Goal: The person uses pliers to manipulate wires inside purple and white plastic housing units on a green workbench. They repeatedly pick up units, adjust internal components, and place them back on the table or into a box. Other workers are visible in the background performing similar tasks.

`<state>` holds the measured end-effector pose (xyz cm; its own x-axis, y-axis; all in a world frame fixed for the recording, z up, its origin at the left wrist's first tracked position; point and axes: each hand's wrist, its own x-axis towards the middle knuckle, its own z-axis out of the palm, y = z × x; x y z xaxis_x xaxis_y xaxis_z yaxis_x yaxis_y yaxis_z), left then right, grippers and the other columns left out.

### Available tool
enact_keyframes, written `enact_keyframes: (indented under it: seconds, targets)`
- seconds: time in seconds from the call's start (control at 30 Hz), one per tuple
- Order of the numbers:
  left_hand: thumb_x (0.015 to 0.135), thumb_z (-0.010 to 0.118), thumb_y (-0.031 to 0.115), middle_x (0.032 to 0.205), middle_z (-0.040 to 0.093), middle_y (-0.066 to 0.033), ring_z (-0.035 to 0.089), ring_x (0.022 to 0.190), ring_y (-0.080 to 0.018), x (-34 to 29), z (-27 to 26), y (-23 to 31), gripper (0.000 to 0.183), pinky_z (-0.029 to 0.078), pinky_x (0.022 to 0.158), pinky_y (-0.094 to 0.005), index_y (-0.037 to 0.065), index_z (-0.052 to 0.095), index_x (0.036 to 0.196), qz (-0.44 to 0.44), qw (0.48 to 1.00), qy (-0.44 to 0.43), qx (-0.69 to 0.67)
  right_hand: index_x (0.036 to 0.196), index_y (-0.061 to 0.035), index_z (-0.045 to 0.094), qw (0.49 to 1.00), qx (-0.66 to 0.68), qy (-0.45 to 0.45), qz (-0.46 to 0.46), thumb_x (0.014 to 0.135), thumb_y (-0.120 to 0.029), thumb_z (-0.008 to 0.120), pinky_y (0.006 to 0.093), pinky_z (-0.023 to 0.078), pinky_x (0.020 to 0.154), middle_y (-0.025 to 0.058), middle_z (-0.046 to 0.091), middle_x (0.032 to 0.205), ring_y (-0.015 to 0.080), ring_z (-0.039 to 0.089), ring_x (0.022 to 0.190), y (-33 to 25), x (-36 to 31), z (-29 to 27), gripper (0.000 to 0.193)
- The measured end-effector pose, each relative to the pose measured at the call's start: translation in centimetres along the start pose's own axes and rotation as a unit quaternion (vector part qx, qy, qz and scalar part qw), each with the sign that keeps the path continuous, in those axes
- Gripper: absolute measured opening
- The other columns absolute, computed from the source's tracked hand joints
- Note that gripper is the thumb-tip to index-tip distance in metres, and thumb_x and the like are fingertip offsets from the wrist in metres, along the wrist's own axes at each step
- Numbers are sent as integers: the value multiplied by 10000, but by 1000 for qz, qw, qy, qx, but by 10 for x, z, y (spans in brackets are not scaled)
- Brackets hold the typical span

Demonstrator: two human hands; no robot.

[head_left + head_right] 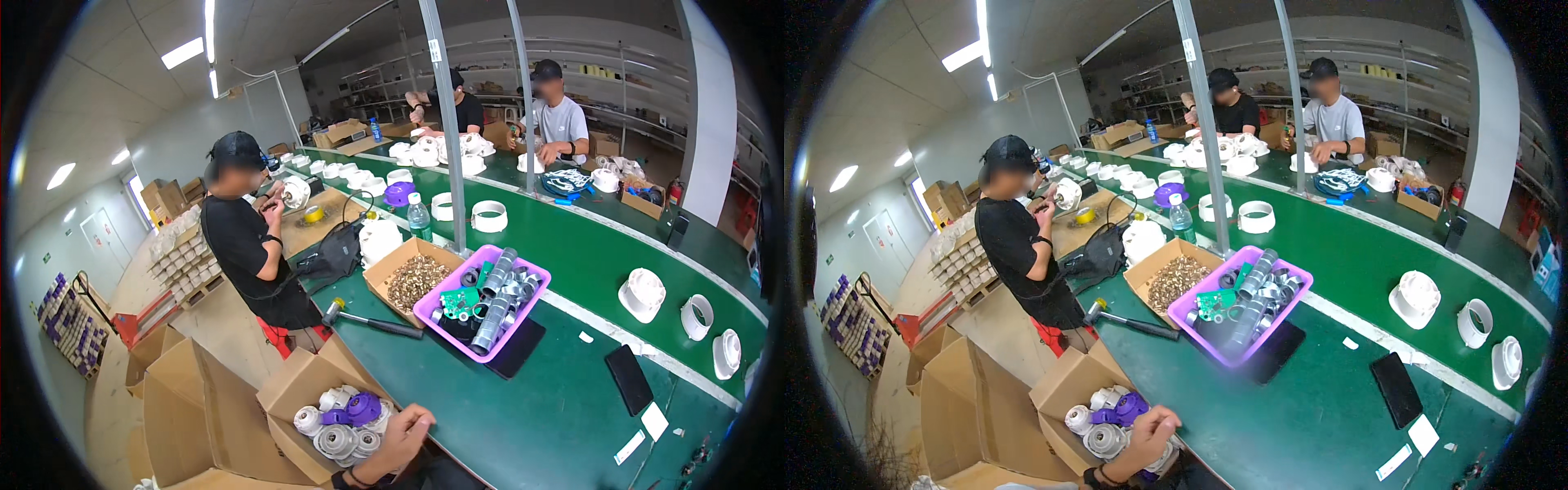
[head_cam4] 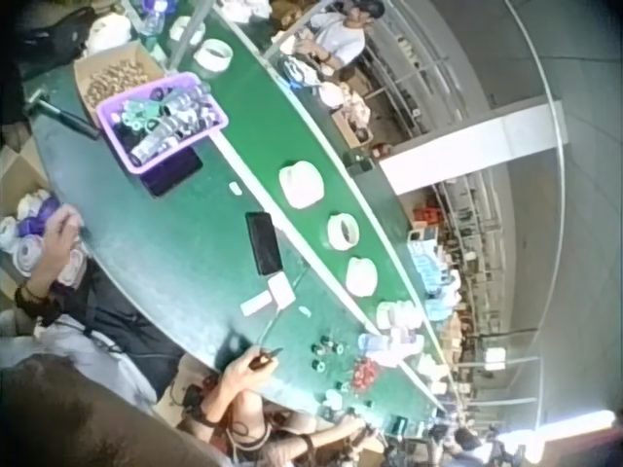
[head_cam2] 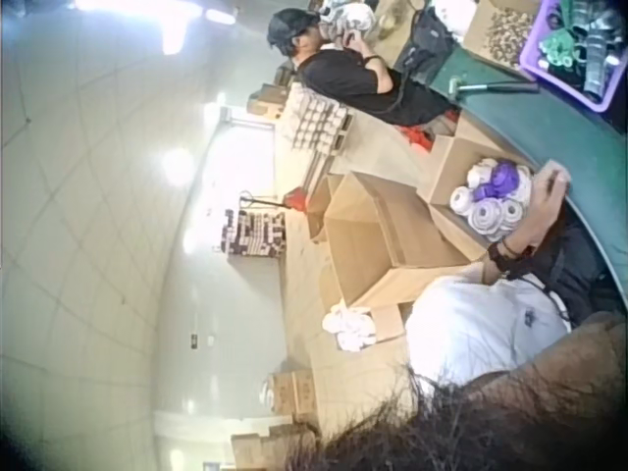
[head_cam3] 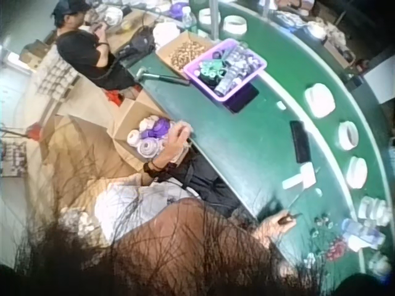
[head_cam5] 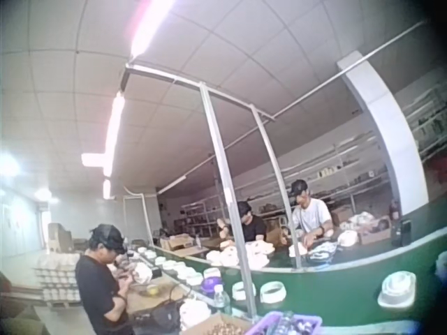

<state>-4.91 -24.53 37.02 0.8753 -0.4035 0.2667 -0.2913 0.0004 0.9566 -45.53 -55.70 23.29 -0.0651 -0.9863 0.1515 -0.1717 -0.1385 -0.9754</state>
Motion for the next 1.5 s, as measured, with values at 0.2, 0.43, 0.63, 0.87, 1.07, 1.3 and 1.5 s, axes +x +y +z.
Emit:
enact_keyframes:
  seconds: [0.2,0.43,0.63,0.87,1.07,1.3,1.5]
  targets:
    - [956,593,114,644,547,1,473,538,-39,35,26,-9,96,378,492,-225,21,610,940,73,994,-56,66,1170,-115,646,948,93,-20,304,931,-350,672,228,470,539,14,649,1029,107,552,632,171,59,-93,336]
    - [915,623,117,649,619,-58,619,539,-147,31,41,-10,64,478,516,-278,53,613,913,39,981,-44,185,1127,-31,583,969,-211,30,-124,931,-203,688,317,478,658,123,623,962,179,559,780,-131,-39,46,280]
    - [894,639,125,617,606,-45,605,516,-161,30,42,-15,55,468,501,-287,74,619,899,40,982,-22,184,1065,-11,568,971,-211,34,-110,937,-162,675,340,484,719,140,611,932,204,557,820,-139,-43,51,225]
    - [895,638,130,570,564,-35,553,474,-143,32,43,-15,60,424,467,-290,71,627,887,53,975,-30,214,988,-31,559,972,-195,39,-126,943,-132,658,333,453,685,107,567,837,186,510,757,-141,-42,54,149]
    - [900,632,114,557,552,-26,536,465,-120,32,43,-14,66,411,461,-270,55,624,872,64,971,-24,231,984,-33,556,973,-200,25,-111,952,-129,643,335,446,693,105,557,842,184,499,760,-140,-41,52,134]
    - [875,645,151,527,532,-38,557,450,-199,32,45,-14,56,421,451,-332,102,620,861,49,973,-21,225,1028,-25,560,973,-198,30,-112,950,-123,646,336,463,733,119,572,895,187,520,817,-141,-42,53,153]
    - [877,645,152,527,530,-36,554,449,-196,32,44,-9,57,417,451,-331,101,620,869,49,970,-26,236,1093,-9,564,970,-223,21,-99,939,-137,668,343,482,761,135,597,944,199,552,870,-145,-43,52,226]
